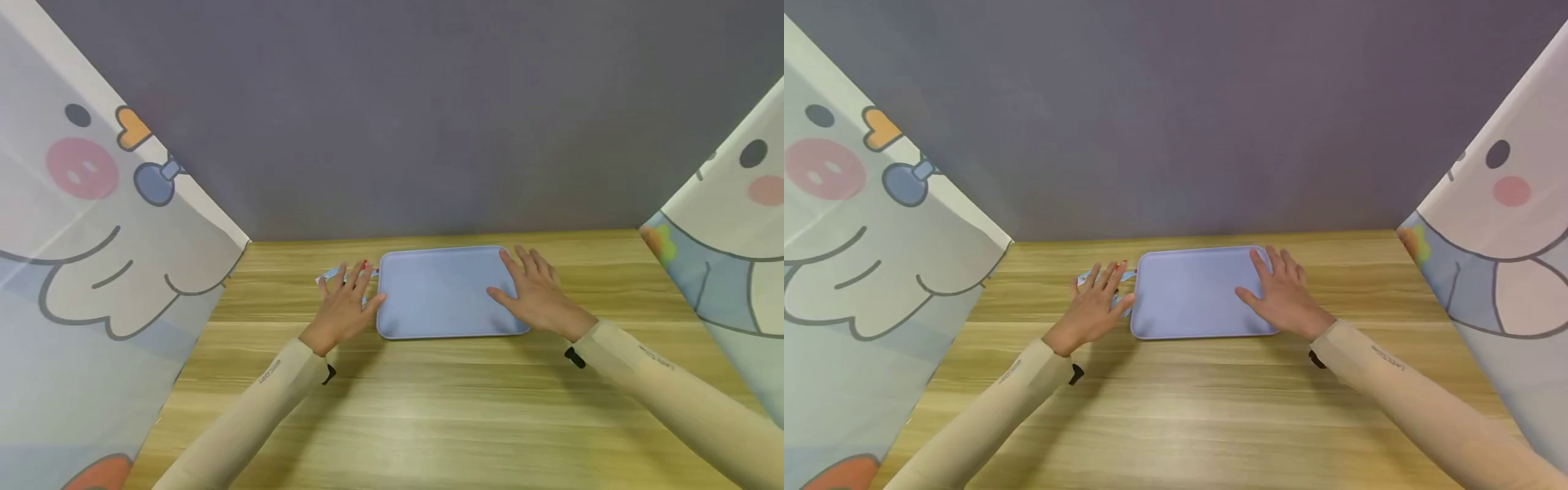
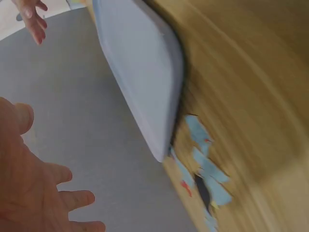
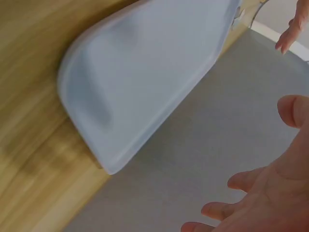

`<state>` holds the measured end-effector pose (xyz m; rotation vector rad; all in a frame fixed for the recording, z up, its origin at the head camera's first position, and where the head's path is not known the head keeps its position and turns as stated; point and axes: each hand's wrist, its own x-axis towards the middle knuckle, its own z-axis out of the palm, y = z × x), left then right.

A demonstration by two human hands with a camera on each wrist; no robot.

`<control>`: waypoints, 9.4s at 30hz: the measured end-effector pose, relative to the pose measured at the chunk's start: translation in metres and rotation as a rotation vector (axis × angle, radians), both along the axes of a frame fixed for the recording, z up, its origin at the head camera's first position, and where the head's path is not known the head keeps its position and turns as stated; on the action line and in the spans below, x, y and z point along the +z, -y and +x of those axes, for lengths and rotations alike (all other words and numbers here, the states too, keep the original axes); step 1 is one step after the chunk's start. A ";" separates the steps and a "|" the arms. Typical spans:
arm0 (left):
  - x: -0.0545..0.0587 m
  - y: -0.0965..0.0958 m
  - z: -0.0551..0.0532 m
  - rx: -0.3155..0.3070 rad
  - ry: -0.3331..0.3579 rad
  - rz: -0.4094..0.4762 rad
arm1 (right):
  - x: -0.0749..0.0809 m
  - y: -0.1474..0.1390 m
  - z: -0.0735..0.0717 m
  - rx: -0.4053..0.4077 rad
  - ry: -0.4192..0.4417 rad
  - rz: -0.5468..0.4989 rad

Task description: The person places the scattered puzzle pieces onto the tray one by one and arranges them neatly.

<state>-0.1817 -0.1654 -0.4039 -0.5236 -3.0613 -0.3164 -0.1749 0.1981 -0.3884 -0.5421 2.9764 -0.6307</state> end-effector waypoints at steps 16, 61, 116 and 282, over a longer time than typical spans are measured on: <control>-0.026 0.031 -0.008 0.036 0.058 0.005 | -0.029 -0.025 -0.012 0.044 0.082 -0.028; -0.051 0.046 -0.035 0.086 0.113 -0.072 | -0.057 -0.034 -0.013 -0.025 0.020 -0.033; -0.049 0.034 -0.062 0.074 0.090 -0.039 | -0.064 -0.046 -0.018 0.025 0.056 -0.106; -0.048 -0.047 -0.088 -0.082 0.060 -0.026 | -0.063 -0.036 -0.010 -0.083 0.188 -0.118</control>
